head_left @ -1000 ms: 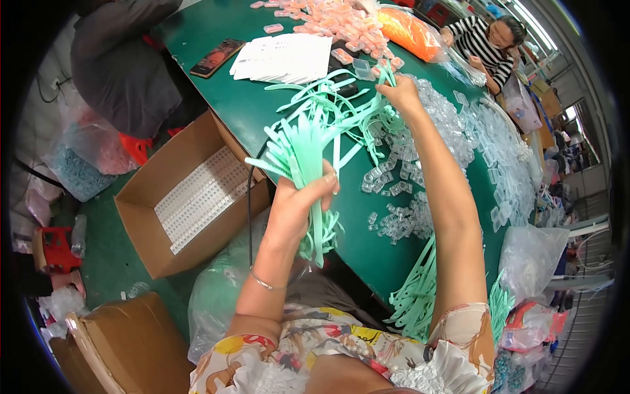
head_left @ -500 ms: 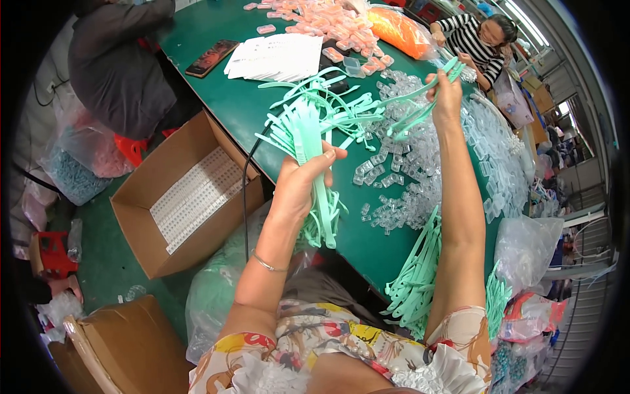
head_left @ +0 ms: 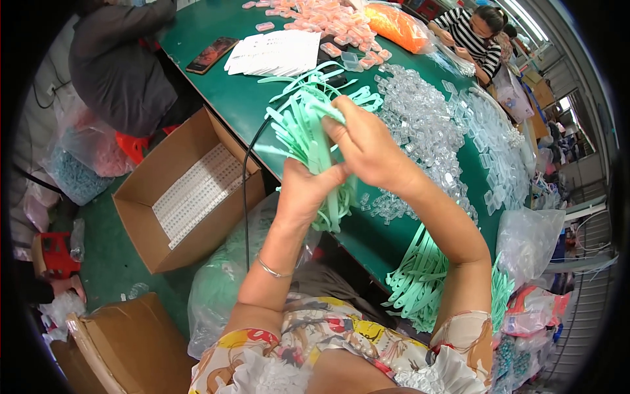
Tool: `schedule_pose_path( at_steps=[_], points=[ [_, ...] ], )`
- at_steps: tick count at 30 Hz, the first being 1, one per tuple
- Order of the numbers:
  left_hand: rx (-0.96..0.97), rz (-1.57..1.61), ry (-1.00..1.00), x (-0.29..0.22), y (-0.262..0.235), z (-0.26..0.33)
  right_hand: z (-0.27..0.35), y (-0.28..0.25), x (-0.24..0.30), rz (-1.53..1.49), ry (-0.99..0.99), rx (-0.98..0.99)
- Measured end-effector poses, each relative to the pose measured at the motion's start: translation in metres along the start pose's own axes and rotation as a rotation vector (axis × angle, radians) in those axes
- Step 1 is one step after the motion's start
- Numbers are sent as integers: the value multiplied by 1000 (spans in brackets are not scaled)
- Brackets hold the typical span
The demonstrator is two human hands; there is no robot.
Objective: Sorting and grouping small green plastic buckles or straps at a work table.
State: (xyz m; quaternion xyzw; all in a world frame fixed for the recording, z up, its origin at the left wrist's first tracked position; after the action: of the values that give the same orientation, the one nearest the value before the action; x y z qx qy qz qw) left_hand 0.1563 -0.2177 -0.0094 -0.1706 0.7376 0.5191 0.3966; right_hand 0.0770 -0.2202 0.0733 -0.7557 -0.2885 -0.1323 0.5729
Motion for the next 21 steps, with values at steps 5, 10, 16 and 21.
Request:
schedule_pose_path(
  at_steps=[5,10,16,21],
  points=[
    [10,-39,-15,2,-4,-1,2,10,21,276,-238,-15],
    [-42,42,-48,-1,-17,-1,-28,23,-25,-375,29,359],
    [-102,-4,22,-4,-19,4,-45,30,-177,575,393,34],
    [-31,12,42,-4,-24,4,-53,38,-199,543,507,52]
  ],
)
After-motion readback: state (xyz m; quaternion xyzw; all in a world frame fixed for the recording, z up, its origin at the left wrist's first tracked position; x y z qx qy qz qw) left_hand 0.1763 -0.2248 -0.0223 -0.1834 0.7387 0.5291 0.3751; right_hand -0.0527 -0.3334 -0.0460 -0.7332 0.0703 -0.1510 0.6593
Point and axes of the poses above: each hand's wrist, its own z-axis away from the middle knuckle, its own y-axis out of the palm, x = y × z, the point moved 8 cm from there along -z, towards the middle knuckle, and after that the axes turned 3 degrees about z, right-handed, at the moved point
